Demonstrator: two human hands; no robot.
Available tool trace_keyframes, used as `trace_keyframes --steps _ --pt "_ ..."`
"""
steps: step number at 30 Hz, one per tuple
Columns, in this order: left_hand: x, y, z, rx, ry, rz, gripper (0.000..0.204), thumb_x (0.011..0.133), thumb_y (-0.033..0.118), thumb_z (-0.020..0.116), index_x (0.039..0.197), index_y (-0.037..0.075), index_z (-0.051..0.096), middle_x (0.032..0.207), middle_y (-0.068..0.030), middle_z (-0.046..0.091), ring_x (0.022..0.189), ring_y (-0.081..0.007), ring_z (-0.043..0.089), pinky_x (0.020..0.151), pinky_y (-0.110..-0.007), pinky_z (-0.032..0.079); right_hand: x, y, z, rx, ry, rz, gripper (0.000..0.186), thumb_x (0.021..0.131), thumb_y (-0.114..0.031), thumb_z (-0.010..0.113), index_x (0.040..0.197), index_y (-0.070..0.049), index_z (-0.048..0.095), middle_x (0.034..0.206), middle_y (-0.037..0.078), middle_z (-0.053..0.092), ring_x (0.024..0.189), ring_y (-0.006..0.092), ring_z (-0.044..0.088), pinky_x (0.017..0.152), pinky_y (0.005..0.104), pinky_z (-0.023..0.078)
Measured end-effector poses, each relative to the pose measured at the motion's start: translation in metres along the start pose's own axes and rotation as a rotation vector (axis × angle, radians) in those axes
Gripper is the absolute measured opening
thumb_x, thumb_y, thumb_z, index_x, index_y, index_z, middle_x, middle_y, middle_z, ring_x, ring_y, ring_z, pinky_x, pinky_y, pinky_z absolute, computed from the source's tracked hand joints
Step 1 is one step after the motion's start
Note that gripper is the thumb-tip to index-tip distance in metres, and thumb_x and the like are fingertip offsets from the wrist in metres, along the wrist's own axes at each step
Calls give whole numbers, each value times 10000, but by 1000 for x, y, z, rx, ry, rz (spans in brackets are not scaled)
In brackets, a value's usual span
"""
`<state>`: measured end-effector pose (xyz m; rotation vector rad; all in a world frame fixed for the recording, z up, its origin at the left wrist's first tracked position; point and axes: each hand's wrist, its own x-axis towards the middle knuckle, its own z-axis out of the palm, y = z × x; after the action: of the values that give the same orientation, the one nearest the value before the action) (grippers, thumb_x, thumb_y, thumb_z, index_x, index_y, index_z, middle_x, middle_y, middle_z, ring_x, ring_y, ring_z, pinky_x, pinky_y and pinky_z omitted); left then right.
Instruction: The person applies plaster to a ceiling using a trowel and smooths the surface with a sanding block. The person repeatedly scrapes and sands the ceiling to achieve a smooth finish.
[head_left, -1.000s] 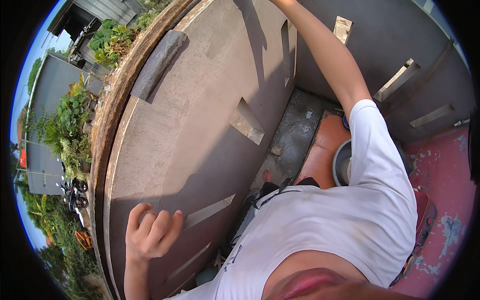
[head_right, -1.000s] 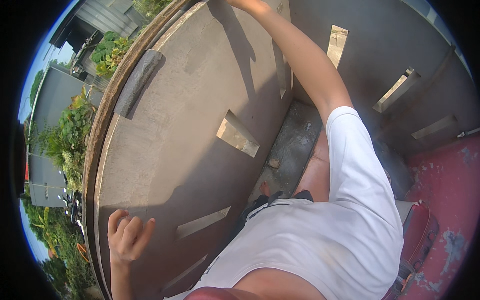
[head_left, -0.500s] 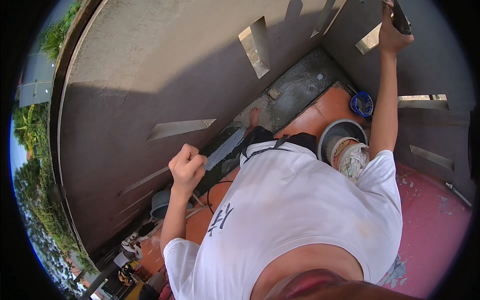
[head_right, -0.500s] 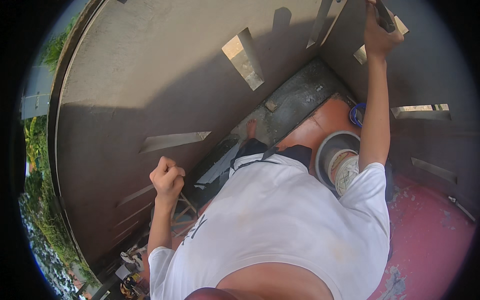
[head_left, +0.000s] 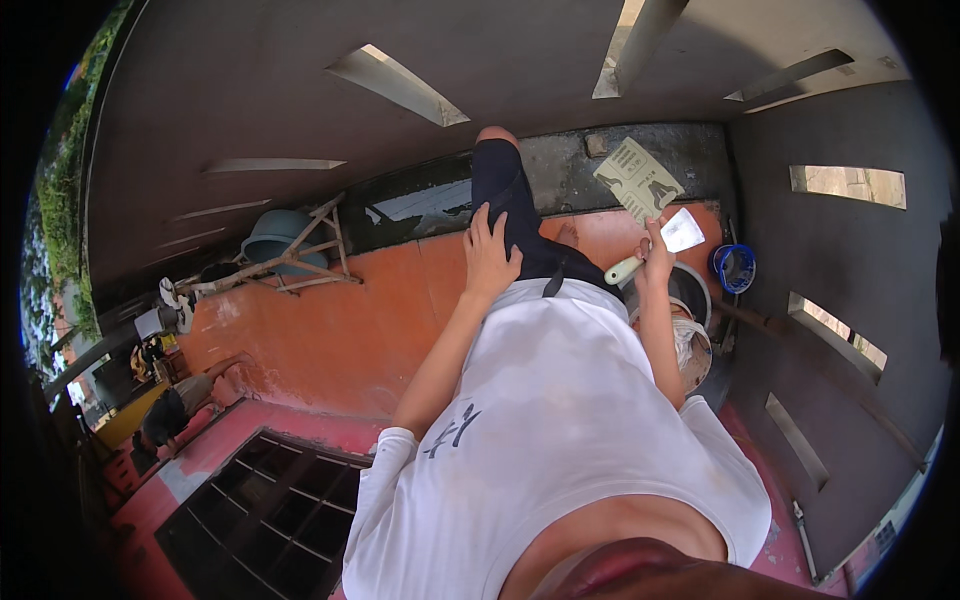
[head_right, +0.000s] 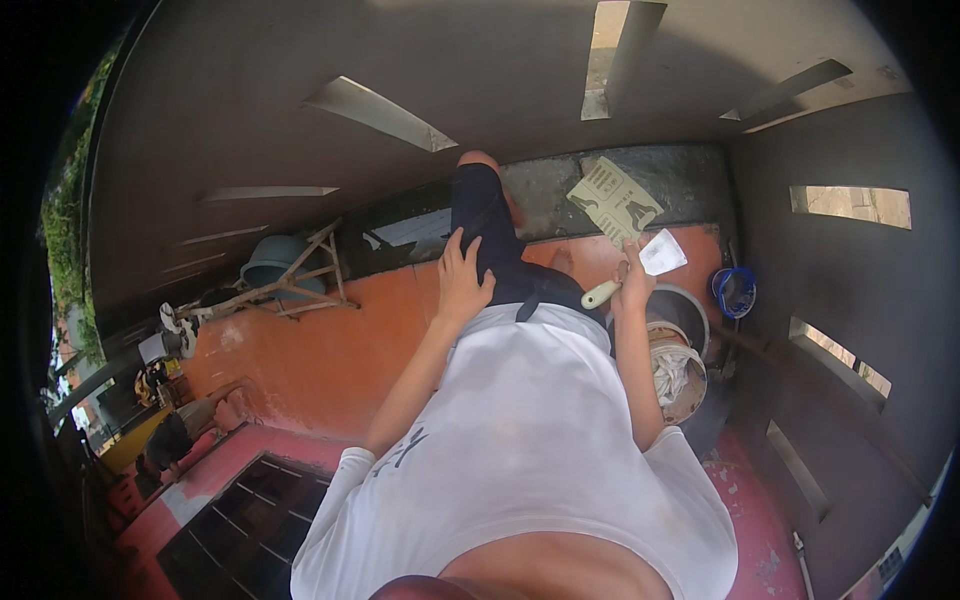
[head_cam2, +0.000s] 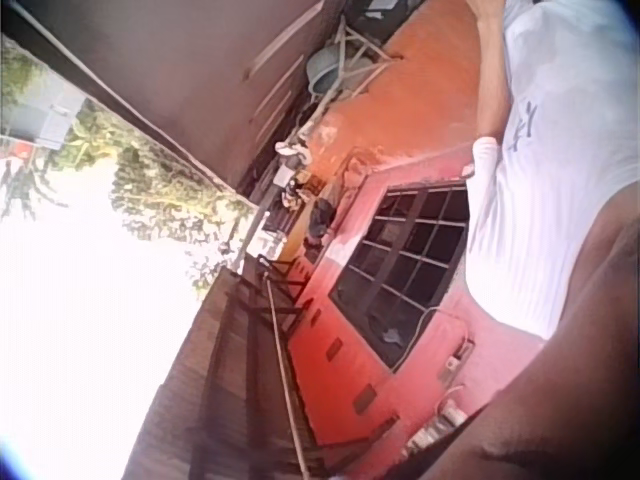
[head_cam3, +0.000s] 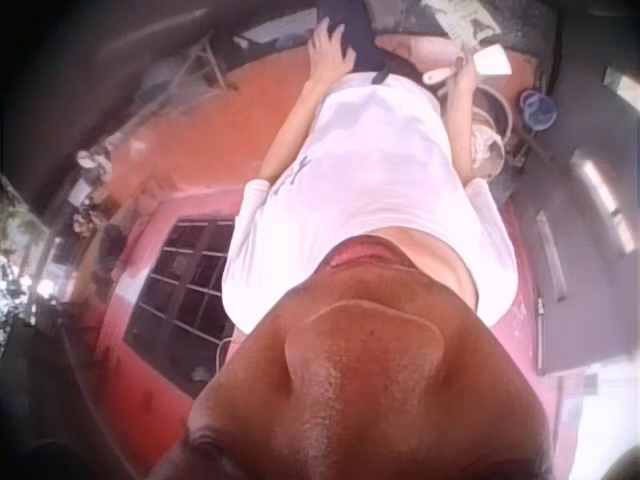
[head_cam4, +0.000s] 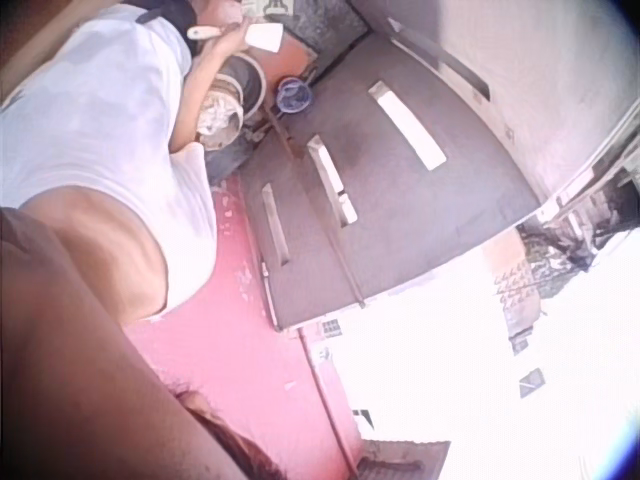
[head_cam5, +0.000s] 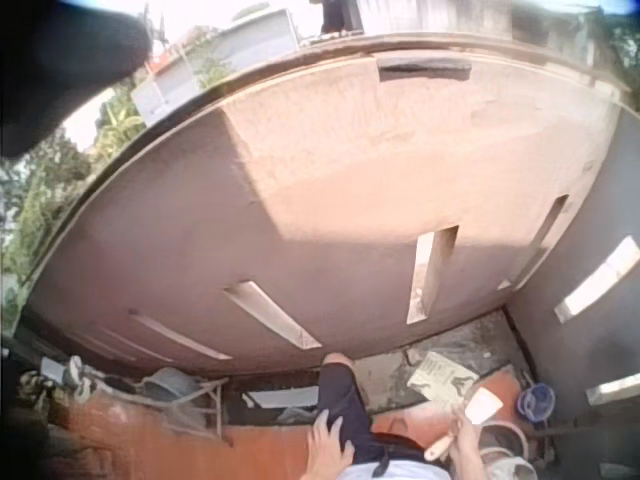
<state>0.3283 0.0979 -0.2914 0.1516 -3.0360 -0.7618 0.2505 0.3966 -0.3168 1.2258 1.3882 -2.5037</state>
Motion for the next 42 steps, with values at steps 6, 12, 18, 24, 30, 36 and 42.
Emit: trace_keyframes --steps 6,12,18,24,30,36,42 --pt "-25 19 -10 237 -526 -246 1216 800 513 797 1697 72 104 1652 -435 -174 1533 -602 -210 1074 -881 39 -36 1 87 -155 -332 -22 577 935 -120 791 1432 45 548 888 -8 657 523 23 403 473 234 322" --pt "38 -12 -63 -89 -1130 -419 987 901 525 665 1657 84 208 1600 -355 27 1456 -502 21 1064 -734 145 -63 -8 161 -370 -469 -203 328 955 -131 783 1234 25 708 853 -21 678 546 29 440 499 235 352" --pt "-12 -103 -80 -189 -460 88 689 1049 494 483 1590 82 375 1547 -210 376 1360 -335 404 1073 -498 352 -65 48 212 -383 -711 -858 206 905 41 754 1098 -24 777 1092 105 775 906 174 728 752 305 572" --pt "-33 -105 -88 -1058 209 -669 488 1134 365 397 1456 30 544 1442 -113 592 1279 -235 602 1076 -387 447 -61 118 201 -839 -1086 -1202 275 751 17 834 1011 -65 791 1188 138 761 908 290 774 740 337 607" --pt "38 -79 -66 -667 344 -496 444 1126 284 466 1463 -1 518 1548 -171 445 1407 -311 494 1166 -416 382 -56 138 160 -986 -1388 -1125 349 691 -62 837 1031 -111 775 1275 39 736 785 239 760 645 348 602" --pt "37 -101 -40 -618 85 -329 460 1134 234 452 1516 -13 525 1696 -144 365 1577 -352 309 1271 -431 256 -46 123 162 -956 -1369 -799 336 782 -45 810 1101 -116 734 1211 43 726 853 278 746 681 362 595" --pt "19 -100 -12 -351 150 -485 759 1064 334 594 1609 -91 281 1716 -283 206 1587 -444 215 1284 -467 226 -35 95 118 -1006 -988 -252 457 1031 -283 686 1383 -57 500 1245 126 606 906 214 634 887 351 517"
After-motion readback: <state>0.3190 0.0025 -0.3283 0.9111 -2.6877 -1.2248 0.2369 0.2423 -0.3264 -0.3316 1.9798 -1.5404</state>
